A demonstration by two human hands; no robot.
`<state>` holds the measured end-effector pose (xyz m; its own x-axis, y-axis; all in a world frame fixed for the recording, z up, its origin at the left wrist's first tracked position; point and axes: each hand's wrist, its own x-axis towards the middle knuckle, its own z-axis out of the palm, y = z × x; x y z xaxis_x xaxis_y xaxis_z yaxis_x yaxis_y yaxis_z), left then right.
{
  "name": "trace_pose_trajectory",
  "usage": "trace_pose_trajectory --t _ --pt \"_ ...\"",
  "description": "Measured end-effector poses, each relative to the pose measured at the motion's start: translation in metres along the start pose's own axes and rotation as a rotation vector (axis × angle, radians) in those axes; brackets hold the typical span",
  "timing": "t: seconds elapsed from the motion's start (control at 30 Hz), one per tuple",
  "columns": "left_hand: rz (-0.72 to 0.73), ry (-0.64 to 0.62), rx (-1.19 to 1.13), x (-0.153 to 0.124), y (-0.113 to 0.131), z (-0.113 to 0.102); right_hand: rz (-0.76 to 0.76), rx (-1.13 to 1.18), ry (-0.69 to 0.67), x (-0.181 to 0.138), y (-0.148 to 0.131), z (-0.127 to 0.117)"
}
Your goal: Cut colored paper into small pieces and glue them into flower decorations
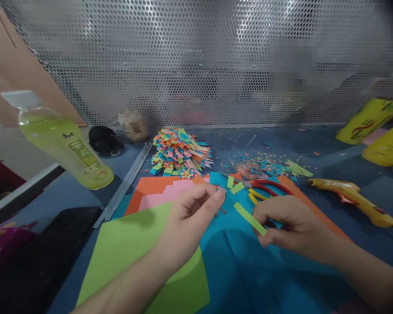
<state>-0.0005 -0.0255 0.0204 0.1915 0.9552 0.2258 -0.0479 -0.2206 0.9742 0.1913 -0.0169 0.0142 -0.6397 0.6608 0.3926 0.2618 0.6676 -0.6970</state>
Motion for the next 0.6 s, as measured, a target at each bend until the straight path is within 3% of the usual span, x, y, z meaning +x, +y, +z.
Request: trace_pose_trajectory --t 0.6 --pt "0.077 -0.088 0.105 -0.0039 -0.0008 0.0022 0.051 0.135 0.020 0.0000 -0.0016 -0.0018"
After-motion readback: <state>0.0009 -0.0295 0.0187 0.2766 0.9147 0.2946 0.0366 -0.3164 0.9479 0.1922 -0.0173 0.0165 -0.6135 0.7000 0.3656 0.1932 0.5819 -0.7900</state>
